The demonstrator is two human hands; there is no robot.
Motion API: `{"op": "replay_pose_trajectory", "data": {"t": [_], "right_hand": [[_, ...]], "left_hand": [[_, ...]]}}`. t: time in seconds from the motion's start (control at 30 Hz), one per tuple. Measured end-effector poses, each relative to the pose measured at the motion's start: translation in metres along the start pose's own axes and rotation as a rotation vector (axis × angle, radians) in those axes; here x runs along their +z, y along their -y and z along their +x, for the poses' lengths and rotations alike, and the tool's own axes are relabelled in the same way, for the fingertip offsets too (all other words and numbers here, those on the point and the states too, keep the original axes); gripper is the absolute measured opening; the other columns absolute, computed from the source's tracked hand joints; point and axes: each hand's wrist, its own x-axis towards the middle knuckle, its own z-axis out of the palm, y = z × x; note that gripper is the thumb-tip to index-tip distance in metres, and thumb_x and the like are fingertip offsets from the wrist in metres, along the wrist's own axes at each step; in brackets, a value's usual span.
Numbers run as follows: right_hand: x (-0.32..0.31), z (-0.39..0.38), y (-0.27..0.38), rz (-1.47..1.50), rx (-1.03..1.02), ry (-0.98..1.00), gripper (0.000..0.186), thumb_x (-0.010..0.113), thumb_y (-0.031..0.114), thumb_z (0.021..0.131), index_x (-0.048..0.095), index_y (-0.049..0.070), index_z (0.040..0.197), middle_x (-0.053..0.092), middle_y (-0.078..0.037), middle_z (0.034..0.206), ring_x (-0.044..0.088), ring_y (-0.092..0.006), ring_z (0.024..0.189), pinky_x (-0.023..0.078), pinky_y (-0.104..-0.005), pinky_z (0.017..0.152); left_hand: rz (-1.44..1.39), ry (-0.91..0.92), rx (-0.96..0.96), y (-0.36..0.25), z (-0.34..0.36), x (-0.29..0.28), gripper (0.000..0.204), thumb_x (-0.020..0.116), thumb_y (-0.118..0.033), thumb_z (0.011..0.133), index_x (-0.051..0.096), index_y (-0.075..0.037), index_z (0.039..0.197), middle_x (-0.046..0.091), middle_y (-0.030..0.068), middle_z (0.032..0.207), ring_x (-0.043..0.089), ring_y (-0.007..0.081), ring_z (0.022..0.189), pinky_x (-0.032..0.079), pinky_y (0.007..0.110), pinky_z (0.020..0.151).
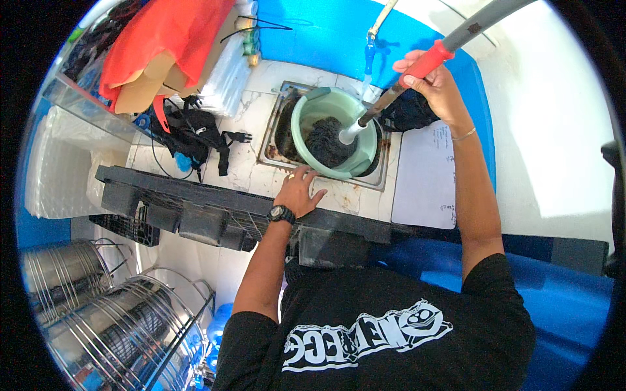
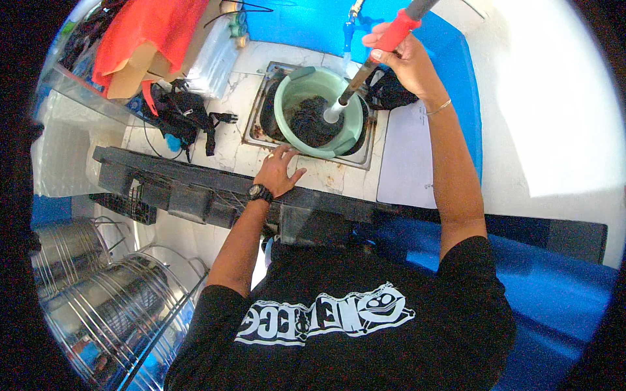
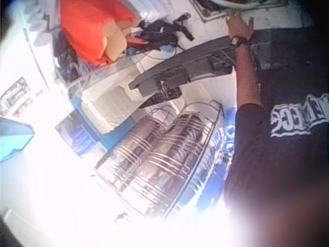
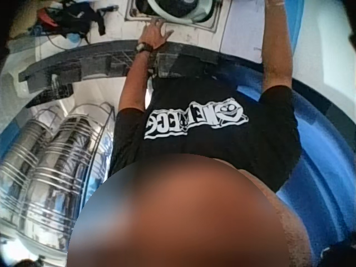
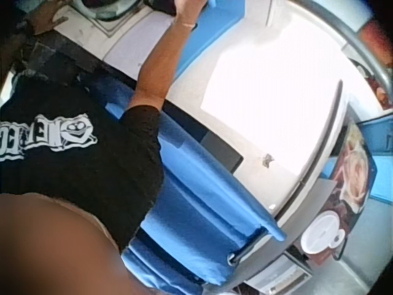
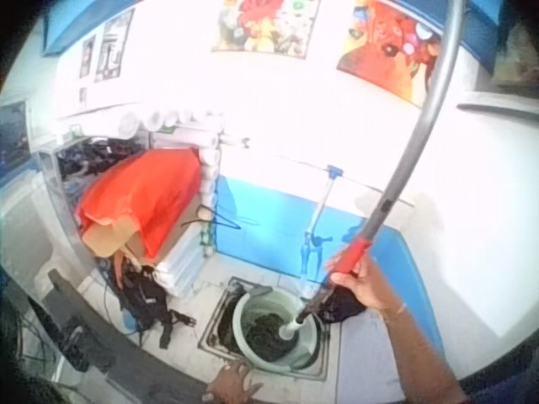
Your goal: The person mops a tiled floor area with a mop, then moves to a sink to rinse and wring the mop head in a basin. The person repeats the rinsing and wringing process several times.
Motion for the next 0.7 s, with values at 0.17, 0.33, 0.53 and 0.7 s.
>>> {"op": "replay_pose_trajectory", "data": {"t": [0.17, 0.33, 0.53, 0.7], "right_hand": [[-0.017, 0.016, 0.029, -0.367, -0.085, -0.068, 0.038, 0.078, 0.023, 0.094, 0.062, -0.001, 0.118, 0.072, -0.011, 0.114, 0.069, -0.0193, 0.106, 0.055, -0.0356, 0.094], [-0.042, 0.039, 0.075, -0.36, -0.214, -0.342, 0.041, 0.084, 0.021, 0.089, 0.064, -0.002, 0.116, 0.075, -0.011, 0.105, 0.072, -0.0177, 0.099, 0.06, -0.0303, 0.086], [-0.03, 0.032, 0.056, -0.855, 0.019, -0.364, 0.053, 0.089, 0.03, 0.084, 0.063, -0.001, 0.118, 0.073, -0.007, 0.099, 0.071, -0.0186, 0.095, 0.057, -0.0335, 0.09], [-0.007, 0.007, 0.0, -0.152, 0.124, -0.053, 0.047, 0.075, 0.011, 0.095, 0.052, 0.0, 0.134, 0.069, -0.012, 0.121, 0.067, -0.0216, 0.117, 0.051, -0.0378, 0.107]], "left_hand": [[0.009, 0.026, -0.021, 0.0, 0.001, -0.001, 0.058, 0.071, -0.046, 0.092, 0.058, -0.01, 0.136, 0.053, 0.0198, 0.143, 0.053, 0.0394, 0.132, 0.044, 0.054, 0.11], [0.049, 0.001, -0.001, 0.0, 0.0, 0.0, 0.057, 0.072, -0.045, 0.092, 0.058, -0.01, 0.135, 0.054, 0.0206, 0.142, 0.055, 0.0402, 0.129, 0.046, 0.054, 0.108], [-0.005, 0.031, -0.029, 0.001, 0.001, 0.0, 0.057, 0.072, -0.044, 0.092, 0.059, -0.01, 0.136, 0.053, 0.0219, 0.143, 0.055, 0.0407, 0.13, 0.045, 0.054, 0.109], [0.017, 0.011, -0.015, -0.001, 0.0, -0.002, 0.056, 0.071, -0.044, 0.092, 0.059, -0.01, 0.135, 0.053, 0.0213, 0.143, 0.054, 0.0404, 0.131, 0.045, 0.054, 0.11]]}}
